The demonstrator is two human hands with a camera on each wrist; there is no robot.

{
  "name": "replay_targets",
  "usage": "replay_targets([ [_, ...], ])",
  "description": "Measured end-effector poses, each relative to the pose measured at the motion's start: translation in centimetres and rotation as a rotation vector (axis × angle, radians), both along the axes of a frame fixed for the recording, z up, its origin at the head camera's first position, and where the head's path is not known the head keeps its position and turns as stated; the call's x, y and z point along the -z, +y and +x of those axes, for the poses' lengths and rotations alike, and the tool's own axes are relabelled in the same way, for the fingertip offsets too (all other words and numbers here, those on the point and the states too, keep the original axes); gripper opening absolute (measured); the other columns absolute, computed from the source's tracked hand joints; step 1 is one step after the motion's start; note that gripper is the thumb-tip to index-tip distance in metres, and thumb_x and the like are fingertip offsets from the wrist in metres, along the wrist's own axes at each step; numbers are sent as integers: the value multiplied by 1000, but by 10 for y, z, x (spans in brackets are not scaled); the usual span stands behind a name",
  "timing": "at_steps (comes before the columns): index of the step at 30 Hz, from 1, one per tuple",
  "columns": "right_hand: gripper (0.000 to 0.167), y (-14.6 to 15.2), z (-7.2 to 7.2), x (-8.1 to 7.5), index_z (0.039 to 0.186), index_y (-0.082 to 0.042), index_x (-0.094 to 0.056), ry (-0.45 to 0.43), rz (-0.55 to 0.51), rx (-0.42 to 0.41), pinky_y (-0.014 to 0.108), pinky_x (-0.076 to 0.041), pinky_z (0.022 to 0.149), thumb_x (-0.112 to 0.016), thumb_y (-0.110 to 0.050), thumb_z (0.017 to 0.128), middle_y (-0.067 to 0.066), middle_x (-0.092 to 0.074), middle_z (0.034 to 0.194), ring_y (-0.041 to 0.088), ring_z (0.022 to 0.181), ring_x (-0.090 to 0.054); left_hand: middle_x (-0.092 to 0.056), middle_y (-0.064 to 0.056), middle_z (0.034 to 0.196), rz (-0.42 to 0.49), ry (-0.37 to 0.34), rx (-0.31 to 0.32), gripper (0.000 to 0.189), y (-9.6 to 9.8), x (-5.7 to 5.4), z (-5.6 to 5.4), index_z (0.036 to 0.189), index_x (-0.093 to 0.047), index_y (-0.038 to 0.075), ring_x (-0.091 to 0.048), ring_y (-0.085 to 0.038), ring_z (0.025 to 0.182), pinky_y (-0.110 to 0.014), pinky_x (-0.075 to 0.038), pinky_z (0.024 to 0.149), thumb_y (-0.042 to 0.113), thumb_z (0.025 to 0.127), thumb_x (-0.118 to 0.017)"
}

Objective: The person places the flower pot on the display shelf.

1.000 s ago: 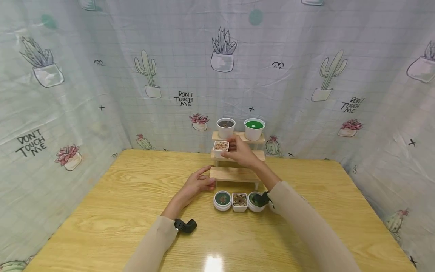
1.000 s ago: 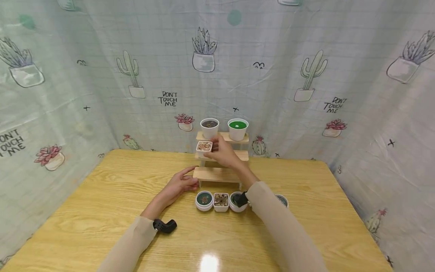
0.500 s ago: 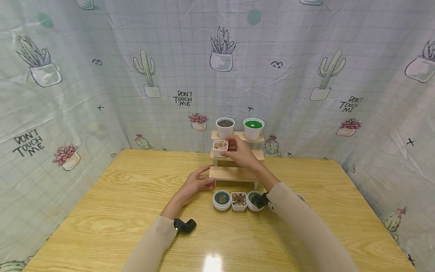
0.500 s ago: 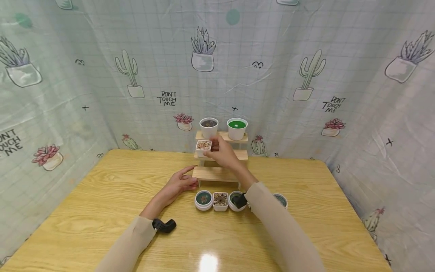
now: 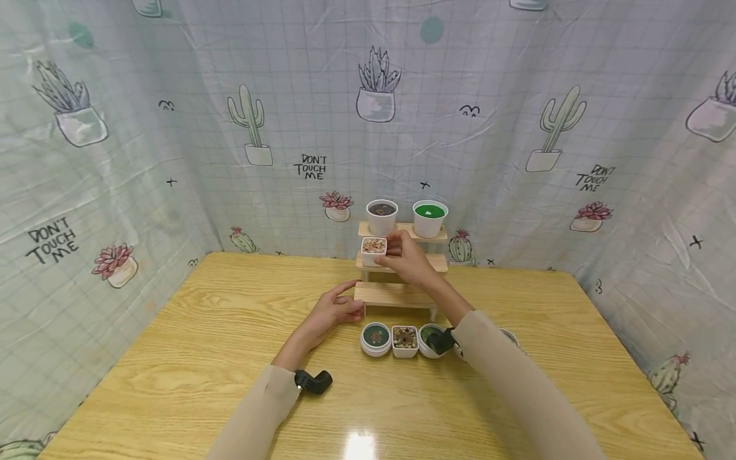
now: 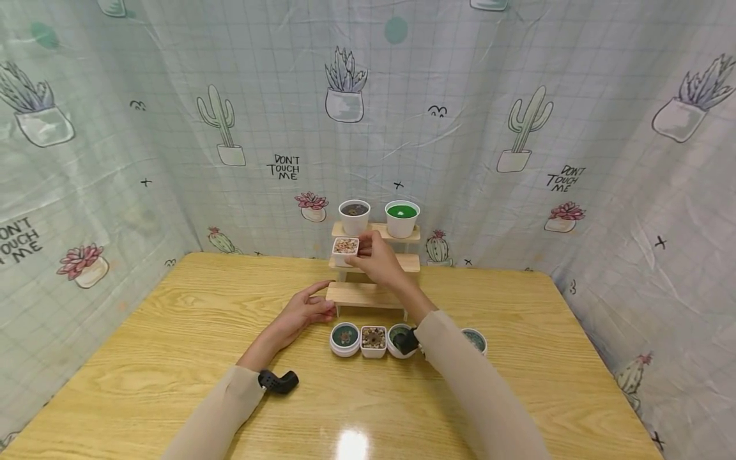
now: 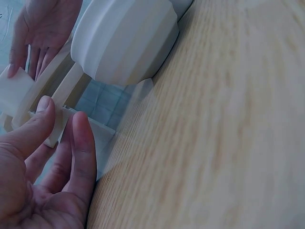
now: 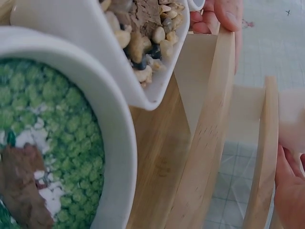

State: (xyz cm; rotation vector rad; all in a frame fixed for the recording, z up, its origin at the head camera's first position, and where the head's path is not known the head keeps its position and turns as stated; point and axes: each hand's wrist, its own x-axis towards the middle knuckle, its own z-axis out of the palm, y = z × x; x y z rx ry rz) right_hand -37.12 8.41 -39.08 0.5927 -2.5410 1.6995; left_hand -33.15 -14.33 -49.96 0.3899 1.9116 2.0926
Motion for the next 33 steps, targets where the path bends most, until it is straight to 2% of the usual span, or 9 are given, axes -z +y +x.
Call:
replay_targets([
  [33,61,-3,3,1,142,1,-40,-30,-41,12,46,-51,113,-76,-11,93,26,-53,144,39,135,-57,-74,-13,103,14,6,-1,73,-1,-1,2,162,-31,9,-73,-16,89,-30,-63,85,10,100,-68],
])
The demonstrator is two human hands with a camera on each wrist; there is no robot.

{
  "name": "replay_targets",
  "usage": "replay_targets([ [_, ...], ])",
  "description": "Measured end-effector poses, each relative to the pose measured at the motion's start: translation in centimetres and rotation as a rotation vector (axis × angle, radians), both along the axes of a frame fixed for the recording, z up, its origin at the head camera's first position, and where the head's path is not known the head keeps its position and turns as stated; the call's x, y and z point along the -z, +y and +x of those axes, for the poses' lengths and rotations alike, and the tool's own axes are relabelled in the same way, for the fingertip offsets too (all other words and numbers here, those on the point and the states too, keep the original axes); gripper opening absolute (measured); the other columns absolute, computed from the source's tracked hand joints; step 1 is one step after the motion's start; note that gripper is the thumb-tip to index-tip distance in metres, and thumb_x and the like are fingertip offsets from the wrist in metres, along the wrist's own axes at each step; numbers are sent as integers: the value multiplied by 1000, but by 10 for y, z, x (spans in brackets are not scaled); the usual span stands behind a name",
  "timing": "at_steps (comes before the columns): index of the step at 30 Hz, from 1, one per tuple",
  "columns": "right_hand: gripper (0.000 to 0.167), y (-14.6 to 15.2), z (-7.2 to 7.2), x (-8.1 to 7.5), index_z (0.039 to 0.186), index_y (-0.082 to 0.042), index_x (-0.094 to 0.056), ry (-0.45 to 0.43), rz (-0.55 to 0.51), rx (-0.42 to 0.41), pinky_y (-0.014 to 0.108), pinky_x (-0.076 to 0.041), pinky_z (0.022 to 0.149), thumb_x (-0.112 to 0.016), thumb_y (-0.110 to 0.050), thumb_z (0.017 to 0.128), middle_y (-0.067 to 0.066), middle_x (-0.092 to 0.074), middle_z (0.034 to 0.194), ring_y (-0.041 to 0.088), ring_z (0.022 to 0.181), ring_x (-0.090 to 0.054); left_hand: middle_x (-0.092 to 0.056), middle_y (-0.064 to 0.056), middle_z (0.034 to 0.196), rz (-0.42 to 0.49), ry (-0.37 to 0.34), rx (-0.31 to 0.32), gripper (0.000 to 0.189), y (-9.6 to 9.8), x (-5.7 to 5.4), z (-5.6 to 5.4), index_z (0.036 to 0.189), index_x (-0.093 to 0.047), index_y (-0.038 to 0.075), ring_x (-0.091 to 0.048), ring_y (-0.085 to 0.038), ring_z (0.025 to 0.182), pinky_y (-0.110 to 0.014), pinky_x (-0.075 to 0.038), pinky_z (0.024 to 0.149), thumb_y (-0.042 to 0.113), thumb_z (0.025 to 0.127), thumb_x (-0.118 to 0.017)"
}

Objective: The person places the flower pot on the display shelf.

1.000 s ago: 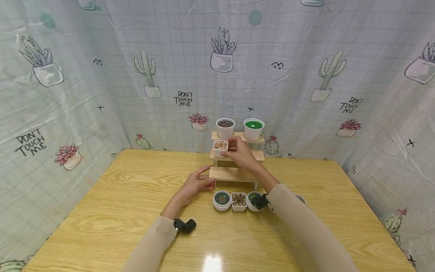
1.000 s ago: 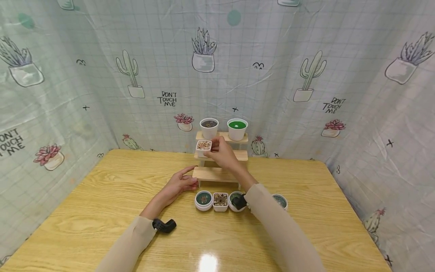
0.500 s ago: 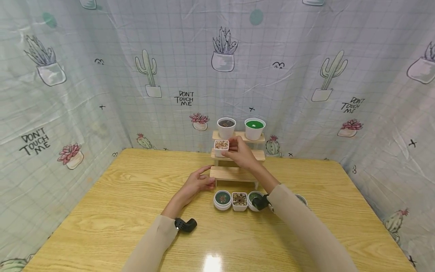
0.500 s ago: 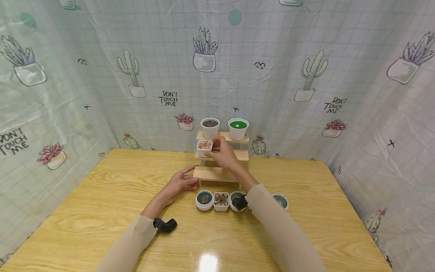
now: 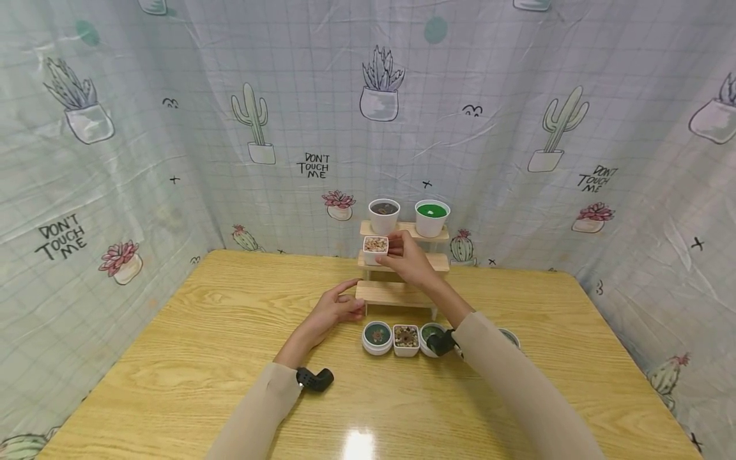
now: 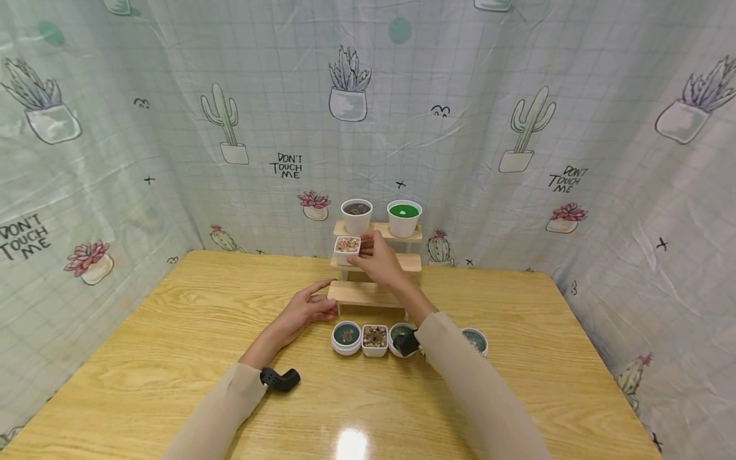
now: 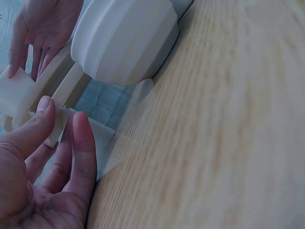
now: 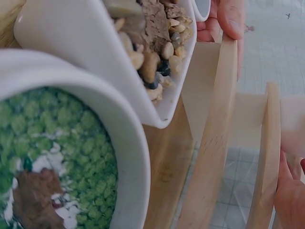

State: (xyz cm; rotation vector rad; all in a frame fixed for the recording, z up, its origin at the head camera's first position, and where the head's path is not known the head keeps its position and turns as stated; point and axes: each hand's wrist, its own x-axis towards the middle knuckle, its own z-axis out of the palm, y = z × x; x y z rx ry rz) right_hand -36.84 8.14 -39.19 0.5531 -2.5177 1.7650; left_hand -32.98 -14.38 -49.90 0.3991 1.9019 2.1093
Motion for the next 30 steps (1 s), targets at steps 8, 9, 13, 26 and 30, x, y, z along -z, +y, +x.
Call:
replay_targets([
  [8,65,0,3,-2,143,1,-38,-16,3,4,45,-50,114,-77,-11,92,26,-52,144,39,136,-56,-75,-9,101,3,2,3,72,1,-1,0,162,-31,10,-73,-15,89,-29,-63,84,10,100,-68],
  [9,66,1,4,-2,143,1,-38,-18,3,1,45,-50,115,-77,-12,92,26,-52,145,39,136,-56,-74,-9,101,3,0,5,72,0,-1,0,162,-31,10,-73,-15,89,-29,-63,85,10,100,-68],
  [13,71,6,9,-5,148,-1,-35,-17,18,-13,48,-48,115,-77,-13,93,27,-48,150,41,139,-54,-74,-9,101,4,-7,7,73,0,-1,1,162,-30,10,-73,-15,90,-29,-63,85,10,100,-68],
  [26,74,46,29,-23,151,1,-32,-5,36,-65,54,-45,118,-75,-10,93,30,-42,152,45,141,-49,-75,-8,100,-11,-6,-12,72,0,-2,0,162,-32,12,-72,-16,90,-30,-63,85,9,100,-68],
  [30,73,64,40,-30,153,1,-31,1,32,-95,56,-45,117,-74,-8,94,29,-43,151,46,141,-48,-75,-6,98,-16,-6,-7,71,1,-1,-1,162,-33,13,-72,-15,89,-29,-63,84,8,100,-68],
])
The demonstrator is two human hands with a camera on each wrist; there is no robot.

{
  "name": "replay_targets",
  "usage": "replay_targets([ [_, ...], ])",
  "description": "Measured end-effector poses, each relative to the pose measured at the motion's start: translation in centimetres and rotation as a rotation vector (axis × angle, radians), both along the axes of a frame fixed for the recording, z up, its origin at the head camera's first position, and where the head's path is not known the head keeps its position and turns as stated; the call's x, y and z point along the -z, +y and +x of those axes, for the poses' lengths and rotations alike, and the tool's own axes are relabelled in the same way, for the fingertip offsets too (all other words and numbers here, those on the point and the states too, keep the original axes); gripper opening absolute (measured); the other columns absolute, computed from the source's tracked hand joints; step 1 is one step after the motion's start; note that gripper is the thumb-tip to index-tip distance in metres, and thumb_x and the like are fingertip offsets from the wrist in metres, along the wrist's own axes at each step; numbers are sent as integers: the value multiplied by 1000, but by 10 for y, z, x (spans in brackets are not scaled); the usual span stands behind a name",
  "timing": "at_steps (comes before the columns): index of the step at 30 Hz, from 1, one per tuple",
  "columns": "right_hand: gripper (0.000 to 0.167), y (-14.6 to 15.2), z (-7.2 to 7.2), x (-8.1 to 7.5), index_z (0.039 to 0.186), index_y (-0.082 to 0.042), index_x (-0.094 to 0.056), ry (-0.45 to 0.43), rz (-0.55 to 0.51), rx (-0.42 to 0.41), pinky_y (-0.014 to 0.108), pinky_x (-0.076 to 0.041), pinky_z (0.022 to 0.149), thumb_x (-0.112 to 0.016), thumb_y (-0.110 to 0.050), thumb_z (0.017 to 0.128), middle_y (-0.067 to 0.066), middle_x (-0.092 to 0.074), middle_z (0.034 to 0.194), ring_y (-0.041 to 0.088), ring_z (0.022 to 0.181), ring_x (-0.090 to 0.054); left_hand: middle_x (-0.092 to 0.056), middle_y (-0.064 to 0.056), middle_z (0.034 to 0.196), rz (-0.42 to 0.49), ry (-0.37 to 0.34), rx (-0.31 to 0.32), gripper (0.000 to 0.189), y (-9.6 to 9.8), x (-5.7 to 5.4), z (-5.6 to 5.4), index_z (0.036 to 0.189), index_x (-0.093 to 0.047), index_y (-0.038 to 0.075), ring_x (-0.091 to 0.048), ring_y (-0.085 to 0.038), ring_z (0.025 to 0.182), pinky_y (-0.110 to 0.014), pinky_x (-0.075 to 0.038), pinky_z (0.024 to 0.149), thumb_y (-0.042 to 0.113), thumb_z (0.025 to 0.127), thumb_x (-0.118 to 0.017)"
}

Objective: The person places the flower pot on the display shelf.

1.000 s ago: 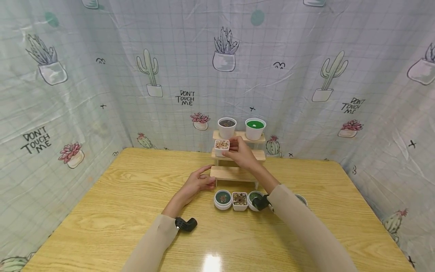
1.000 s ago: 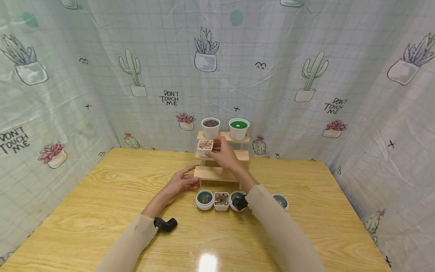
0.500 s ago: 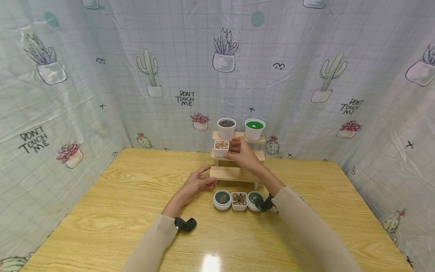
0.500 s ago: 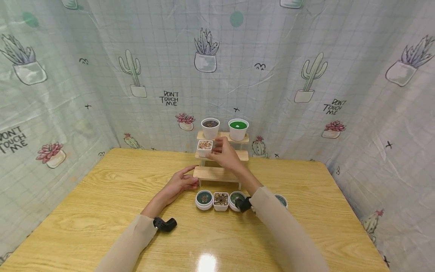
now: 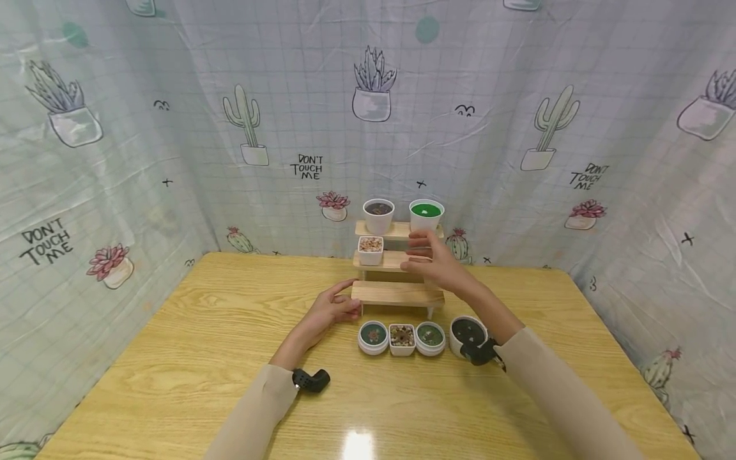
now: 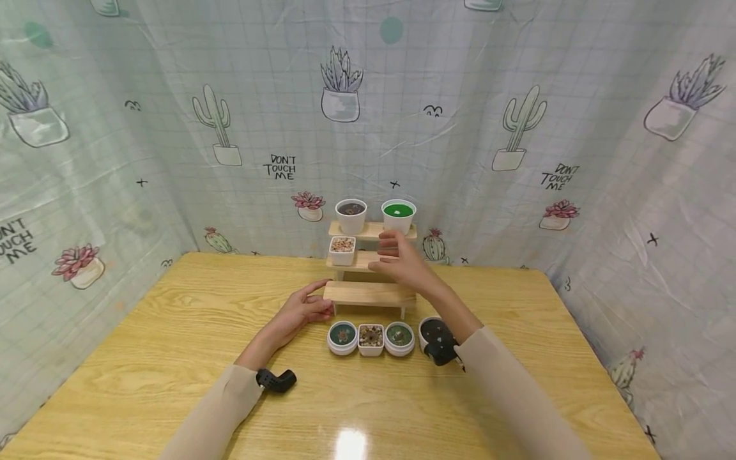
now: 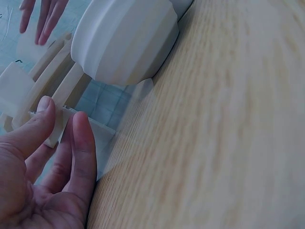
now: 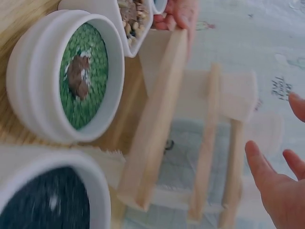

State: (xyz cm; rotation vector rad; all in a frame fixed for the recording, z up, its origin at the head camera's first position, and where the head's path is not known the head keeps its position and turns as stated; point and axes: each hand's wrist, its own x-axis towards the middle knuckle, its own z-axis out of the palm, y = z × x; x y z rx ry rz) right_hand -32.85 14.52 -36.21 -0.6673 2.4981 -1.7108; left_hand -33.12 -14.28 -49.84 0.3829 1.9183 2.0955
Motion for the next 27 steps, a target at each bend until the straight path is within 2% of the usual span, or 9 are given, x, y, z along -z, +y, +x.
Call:
replay_targets([
  [6,74,25,18,-2,154,-3,-32,-3,21,-25,53,-49,114,-75,-13,95,26,-44,151,44,141,-50,-75,-6,98,-1,4,1,73,-1,0,1,162,-32,13,-73,-15,89,-29,-63,85,8,100,-68],
  [15,71,61,46,7,154,-4,-32,4,9,-11,27,-57,103,-73,-17,98,25,-45,152,44,142,-49,-75,-4,97,-9,-8,-7,72,0,-3,4,162,-32,12,-72,-14,88,-29,-63,85,8,100,-67],
  [21,67,83,60,17,152,-1,-34,15,0,-27,20,-56,99,-71,-13,98,27,-47,149,47,140,-49,-75,-3,96,-7,-7,-2,72,0,-2,5,162,-32,12,-73,-14,88,-29,-63,84,9,100,-68],
  [24,60,96,64,25,148,2,-40,28,10,-41,18,-55,99,-71,-11,98,26,-49,146,37,137,-55,-75,-2,96,-8,-6,2,73,0,-1,4,162,-32,13,-73,-13,88,-28,-63,84,10,100,-68],
  [27,55,110,67,33,145,2,-44,33,24,-56,18,-55,100,-71,-9,98,23,-51,144,19,131,-60,-75,-2,96,-11,2,7,73,0,-1,4,163,-30,12,-72,-13,88,-28,-63,85,9,100,-68],
])
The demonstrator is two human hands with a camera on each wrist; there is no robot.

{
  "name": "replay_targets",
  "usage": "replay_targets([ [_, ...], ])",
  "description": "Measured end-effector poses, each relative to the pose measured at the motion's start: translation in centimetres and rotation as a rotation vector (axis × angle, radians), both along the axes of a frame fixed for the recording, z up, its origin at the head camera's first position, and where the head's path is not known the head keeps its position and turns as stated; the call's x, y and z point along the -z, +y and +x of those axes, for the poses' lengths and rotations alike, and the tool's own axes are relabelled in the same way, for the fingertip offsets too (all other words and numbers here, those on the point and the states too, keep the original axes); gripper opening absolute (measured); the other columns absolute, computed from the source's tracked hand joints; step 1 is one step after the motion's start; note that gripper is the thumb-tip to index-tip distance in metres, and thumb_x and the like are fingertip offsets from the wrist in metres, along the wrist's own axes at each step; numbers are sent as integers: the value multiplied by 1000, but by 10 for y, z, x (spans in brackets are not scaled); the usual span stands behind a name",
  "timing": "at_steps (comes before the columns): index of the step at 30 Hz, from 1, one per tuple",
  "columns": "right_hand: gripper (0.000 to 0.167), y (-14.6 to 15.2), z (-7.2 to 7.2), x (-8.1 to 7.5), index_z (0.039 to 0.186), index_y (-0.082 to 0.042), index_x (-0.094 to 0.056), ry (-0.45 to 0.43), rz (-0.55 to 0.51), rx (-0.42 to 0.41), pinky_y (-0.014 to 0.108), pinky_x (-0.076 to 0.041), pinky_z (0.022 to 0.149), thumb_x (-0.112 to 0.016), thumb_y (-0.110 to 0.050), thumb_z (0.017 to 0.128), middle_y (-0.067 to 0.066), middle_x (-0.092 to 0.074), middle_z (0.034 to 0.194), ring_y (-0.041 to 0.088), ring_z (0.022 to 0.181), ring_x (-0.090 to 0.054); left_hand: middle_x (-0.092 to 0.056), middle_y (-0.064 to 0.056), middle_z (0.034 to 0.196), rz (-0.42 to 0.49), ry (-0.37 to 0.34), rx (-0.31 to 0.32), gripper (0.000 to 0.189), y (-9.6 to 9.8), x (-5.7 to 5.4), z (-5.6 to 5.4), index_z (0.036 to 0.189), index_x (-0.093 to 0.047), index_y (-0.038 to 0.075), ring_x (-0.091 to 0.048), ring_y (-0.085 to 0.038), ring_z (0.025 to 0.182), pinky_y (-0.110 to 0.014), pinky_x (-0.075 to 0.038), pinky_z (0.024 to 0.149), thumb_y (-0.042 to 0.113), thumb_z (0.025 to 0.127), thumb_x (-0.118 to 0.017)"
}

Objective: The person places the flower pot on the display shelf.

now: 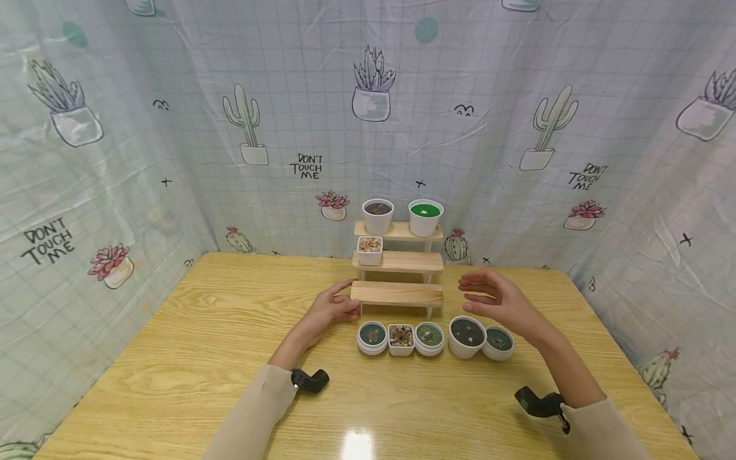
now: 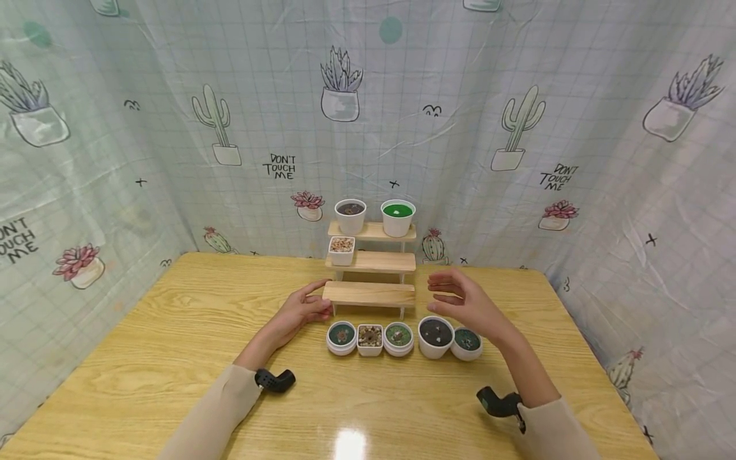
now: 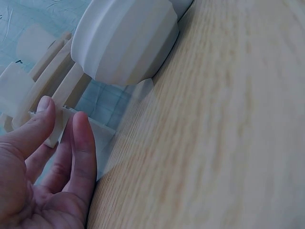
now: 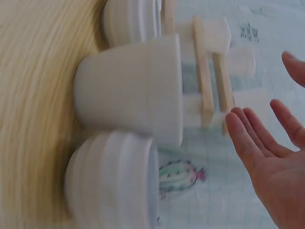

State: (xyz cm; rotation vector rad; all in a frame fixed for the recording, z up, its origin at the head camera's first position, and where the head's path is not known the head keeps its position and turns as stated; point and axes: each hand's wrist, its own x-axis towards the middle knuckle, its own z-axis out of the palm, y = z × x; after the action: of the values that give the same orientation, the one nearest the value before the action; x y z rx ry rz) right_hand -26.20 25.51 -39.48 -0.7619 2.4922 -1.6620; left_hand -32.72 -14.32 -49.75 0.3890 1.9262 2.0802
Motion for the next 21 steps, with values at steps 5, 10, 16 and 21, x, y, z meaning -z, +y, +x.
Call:
replay_targets([
  [5,54,21,2,9,145,-1,-45,-4,12,-20,19,-57,97,-70,-7,98,5,-55,141,2,125,-61,-75,-1,95,2,2,0,73,0,-1,0,163,-30,11,-72,-13,88,-28,-63,84,8,100,-68],
  [10,53,45,0,16,148,-3,-44,-42,-29,-58,21,-58,97,-65,-2,99,-9,-58,139,1,127,-60,-75,-2,96,3,-1,0,74,1,0,-1,163,-30,11,-72,-13,88,-28,-63,84,9,100,-68],
  [16,55,71,-2,29,150,1,-40,-126,-44,-133,27,-57,102,-60,4,99,-8,-60,141,3,128,-61,-75,-3,96,7,-2,2,74,1,1,-1,163,-30,11,-72,-13,88,-28,-63,84,9,100,-69],
  [21,54,80,-7,38,149,5,-40,-183,-40,-180,27,-55,106,-60,5,99,11,-58,145,8,131,-60,-75,-3,97,-6,3,-12,74,0,1,0,163,-31,12,-72,-13,89,-28,-63,84,10,99,-69],
])
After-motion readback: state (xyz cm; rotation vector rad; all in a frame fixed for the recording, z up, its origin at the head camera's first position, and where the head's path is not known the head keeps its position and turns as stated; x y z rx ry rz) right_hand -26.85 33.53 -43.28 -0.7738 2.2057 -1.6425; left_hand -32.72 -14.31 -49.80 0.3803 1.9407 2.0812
